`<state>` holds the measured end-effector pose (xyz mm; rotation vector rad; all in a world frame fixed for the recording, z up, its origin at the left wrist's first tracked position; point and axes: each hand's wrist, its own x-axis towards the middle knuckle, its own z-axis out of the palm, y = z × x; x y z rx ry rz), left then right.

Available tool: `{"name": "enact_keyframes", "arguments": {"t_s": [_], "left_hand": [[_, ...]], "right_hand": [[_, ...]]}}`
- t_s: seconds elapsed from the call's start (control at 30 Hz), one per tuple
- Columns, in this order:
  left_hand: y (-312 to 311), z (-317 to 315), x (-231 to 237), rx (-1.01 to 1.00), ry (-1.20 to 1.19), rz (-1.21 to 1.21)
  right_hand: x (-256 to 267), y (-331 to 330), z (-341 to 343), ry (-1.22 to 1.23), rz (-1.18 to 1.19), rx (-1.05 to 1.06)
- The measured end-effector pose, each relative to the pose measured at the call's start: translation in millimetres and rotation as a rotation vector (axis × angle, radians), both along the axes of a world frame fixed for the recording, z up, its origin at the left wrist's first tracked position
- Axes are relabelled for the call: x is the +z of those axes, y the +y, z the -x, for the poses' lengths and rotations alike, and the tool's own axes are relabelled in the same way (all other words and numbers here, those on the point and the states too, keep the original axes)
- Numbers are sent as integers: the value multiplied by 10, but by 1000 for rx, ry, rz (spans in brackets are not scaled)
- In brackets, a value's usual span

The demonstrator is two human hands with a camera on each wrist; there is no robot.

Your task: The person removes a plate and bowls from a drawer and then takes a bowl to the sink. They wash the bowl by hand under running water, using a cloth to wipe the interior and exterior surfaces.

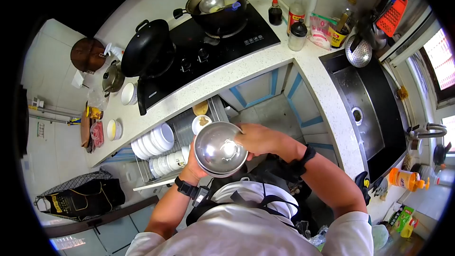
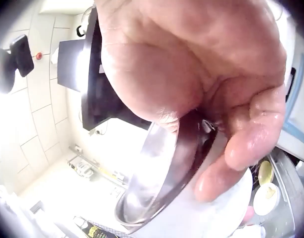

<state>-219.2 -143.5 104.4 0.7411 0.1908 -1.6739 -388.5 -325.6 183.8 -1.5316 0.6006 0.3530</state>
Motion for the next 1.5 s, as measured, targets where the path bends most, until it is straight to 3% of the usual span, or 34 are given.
{"name": "enact_keyframes", "arguments": {"t_s": [0.1,0.27,0.33,0.4,0.47,0.53,0.6,0.63,0.67,0.7,0.77,0.8,0.83,0.87,0.97,1.07,1.13,1.27,1.33,1.4,1.5], "left_hand": [[-49,-68,18,94,74,-30],[-162,-77,131,117,66,40],[-186,-47,248,54,200,157],[-147,-79,240,-5,58,218],[-36,-123,250,-27,-26,345],[92,-226,204,55,-122,289],[251,-377,100,168,-198,185],[338,-453,33,224,-231,128],[431,-539,-32,278,-256,74],[515,-617,-91,330,-272,22],[685,-751,-198,425,-289,-61],[765,-813,-241,474,-284,-93],[844,-845,-252,518,-273,-121],[943,-892,-286,564,-260,-144],[1049,-917,-249,675,-168,-167],[1082,-950,-133,573,-238,41],[1131,-989,-23,643,-151,72],[1461,-1239,-104,708,-189,41],[1607,-1417,-177,776,-84,-8],[1858,-1614,-317,793,-79,-11],[2150,-1864,-387,835,-108,-58]], "right_hand": [[140,8,-116,-155,125,-114],[233,-81,-22,-174,-13,-249],[313,-152,175,-187,-33,-375],[180,-341,514,-201,-93,-522],[219,-662,1024,-41,-52,-609],[133,-946,1651,-56,60,-913],[-19,-1279,2419,176,300,-1121],[-152,-1398,2807,401,612,-1127],[-192,-1419,3116,882,1008,-995],[-220,-1359,3371,1074,1129,-983],[-407,-1357,3979,1257,1012,-940],[-507,-1300,4209,1248,1075,-915],[-752,-1283,4647,1140,1217,-778],[-1072,-1386,5216,1129,1345,-506],[-591,-1089,4171,415,595,-1244],[-496,-964,3365,265,294,-1188],[-548,-754,2753,211,255,-1232],[-699,-429,1612,254,8,-828],[-675,-55,890,368,122,-823],[-731,80,318,335,20,-457],[-805,454,-567,422,160,-218]]}}
